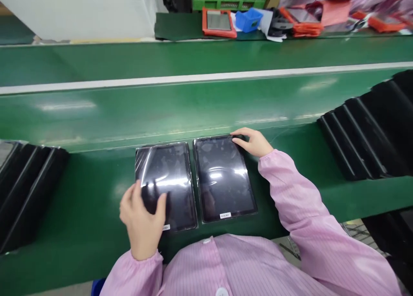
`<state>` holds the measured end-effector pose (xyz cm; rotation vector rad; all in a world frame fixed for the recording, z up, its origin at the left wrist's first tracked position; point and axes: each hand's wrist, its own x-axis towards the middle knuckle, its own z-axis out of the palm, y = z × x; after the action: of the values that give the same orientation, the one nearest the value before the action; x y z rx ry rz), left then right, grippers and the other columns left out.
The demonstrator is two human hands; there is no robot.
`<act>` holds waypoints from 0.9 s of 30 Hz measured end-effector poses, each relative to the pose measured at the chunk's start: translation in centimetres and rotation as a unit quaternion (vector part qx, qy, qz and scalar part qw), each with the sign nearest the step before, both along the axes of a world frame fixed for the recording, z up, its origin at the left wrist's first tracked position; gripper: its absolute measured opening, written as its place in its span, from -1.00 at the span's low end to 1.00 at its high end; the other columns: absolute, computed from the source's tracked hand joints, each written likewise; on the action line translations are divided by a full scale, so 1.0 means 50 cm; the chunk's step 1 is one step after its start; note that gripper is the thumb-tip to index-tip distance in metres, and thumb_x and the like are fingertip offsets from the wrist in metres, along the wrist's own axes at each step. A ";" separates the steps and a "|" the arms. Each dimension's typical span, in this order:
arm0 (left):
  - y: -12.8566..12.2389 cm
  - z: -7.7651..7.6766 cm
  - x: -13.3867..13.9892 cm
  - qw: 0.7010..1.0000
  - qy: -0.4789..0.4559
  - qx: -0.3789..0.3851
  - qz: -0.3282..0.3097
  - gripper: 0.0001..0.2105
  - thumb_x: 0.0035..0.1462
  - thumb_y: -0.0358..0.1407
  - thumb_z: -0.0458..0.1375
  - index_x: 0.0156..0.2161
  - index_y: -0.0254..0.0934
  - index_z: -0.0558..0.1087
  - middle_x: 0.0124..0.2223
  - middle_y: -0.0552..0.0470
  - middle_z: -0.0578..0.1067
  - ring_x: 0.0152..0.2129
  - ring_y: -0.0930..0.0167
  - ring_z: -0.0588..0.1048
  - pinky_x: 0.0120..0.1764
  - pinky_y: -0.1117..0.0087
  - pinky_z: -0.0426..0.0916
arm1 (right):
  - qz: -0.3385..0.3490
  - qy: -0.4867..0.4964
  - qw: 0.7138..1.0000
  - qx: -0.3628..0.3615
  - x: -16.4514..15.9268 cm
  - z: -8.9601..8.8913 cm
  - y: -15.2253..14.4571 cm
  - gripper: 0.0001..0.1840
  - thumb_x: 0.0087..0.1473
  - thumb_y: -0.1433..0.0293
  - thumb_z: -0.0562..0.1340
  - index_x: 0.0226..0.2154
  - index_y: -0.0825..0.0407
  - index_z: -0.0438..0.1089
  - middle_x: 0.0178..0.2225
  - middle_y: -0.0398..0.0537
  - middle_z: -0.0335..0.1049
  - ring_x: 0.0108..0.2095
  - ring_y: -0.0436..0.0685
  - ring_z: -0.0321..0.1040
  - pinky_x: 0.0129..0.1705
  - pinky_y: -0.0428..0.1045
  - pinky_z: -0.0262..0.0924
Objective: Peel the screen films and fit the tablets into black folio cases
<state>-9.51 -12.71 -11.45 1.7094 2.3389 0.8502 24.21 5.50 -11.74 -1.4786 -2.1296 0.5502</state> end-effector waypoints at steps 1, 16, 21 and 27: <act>-0.009 0.002 0.017 0.999 0.023 0.005 -0.042 -0.43 0.17 -0.10 0.16 0.21 -0.37 0.27 0.18 -0.37 0.29 0.19 0.00 0.25 0.18 -0.09 0.13 | 0.000 0.008 1.000 0.011 -0.004 -0.002 -0.001 -0.79 0.14 0.33 0.26 -0.20 0.05 0.55 -0.12 0.07 0.55 -0.06 0.25 0.47 0.09 0.18 0.30; -0.057 -0.015 0.108 0.953 0.099 -0.102 -0.266 -0.25 0.08 -0.06 0.21 0.29 -0.38 0.14 0.32 -0.36 0.20 0.28 0.01 0.15 0.24 -0.04 -0.05 | 0.004 0.315 0.937 -0.154 0.041 -0.051 -0.013 -0.67 0.17 0.10 0.24 -0.41 -0.08 0.15 -0.37 0.09 0.60 -0.29 0.13 0.59 -0.22 0.00 0.42; -0.056 -0.014 0.106 0.953 0.098 -0.101 -0.270 -0.25 0.07 -0.04 0.22 0.28 -0.39 0.17 0.30 -0.38 0.22 0.27 0.00 0.16 0.23 -0.03 -0.06 | -0.016 0.325 0.926 -0.192 0.048 -0.068 0.002 -0.64 0.14 0.06 0.24 -0.44 -0.09 0.14 -0.40 0.05 0.58 -0.32 0.09 0.58 -0.30 -0.02 0.37; -0.055 -0.012 0.103 0.952 0.085 -0.118 -0.268 -0.24 0.08 -0.02 0.21 0.29 -0.36 0.15 0.31 -0.37 0.21 0.26 0.00 0.16 0.23 -0.05 -0.05 | -0.040 0.352 0.917 -0.182 0.022 -0.042 -0.007 -0.71 0.12 0.16 0.28 -0.38 -0.07 0.18 -0.37 0.03 0.59 -0.35 0.07 0.58 -0.31 -0.01 0.39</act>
<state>-4.34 -15.44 -12.06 2.2084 1.8065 0.3242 25.33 5.16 -13.84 -1.2637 -1.4393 1.2782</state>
